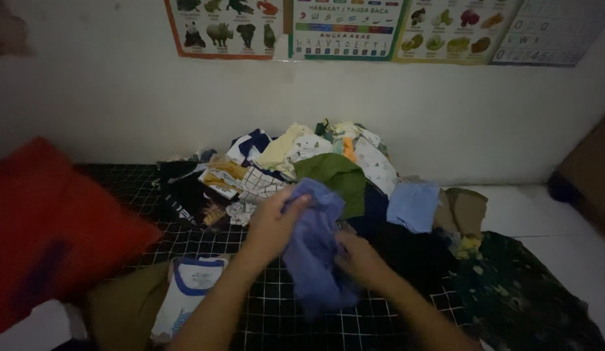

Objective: The recorder is folding several pieces of small children's clothing on a bed.

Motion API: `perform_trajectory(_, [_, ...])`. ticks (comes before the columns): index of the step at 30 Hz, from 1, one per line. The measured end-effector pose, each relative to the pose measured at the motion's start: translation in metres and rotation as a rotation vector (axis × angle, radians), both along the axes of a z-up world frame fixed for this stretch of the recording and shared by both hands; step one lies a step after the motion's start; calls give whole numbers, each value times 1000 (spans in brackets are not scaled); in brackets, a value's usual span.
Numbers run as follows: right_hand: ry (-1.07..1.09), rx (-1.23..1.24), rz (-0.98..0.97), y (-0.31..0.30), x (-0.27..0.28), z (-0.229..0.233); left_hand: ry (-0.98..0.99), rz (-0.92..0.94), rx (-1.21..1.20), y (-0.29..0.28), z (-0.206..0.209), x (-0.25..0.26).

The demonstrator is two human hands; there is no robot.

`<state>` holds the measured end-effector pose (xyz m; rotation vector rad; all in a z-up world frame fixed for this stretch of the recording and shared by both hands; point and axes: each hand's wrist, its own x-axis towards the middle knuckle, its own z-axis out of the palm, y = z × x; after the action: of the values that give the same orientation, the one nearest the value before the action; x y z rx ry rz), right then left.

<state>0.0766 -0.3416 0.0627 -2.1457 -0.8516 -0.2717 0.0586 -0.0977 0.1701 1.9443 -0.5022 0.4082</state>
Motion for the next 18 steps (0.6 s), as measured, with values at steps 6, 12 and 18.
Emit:
perform_trajectory(6, [208, -121, -344, -24, 7, -15, 132, 152, 45, 44, 2, -3])
perform_trajectory(12, [151, -214, -445, -62, 5, 21, 192, 187, -103, 97, -13, -10])
perform_trajectory(18, [501, -162, -260, -108, -23, 55, 545, 150, -276, 158, -47, -28])
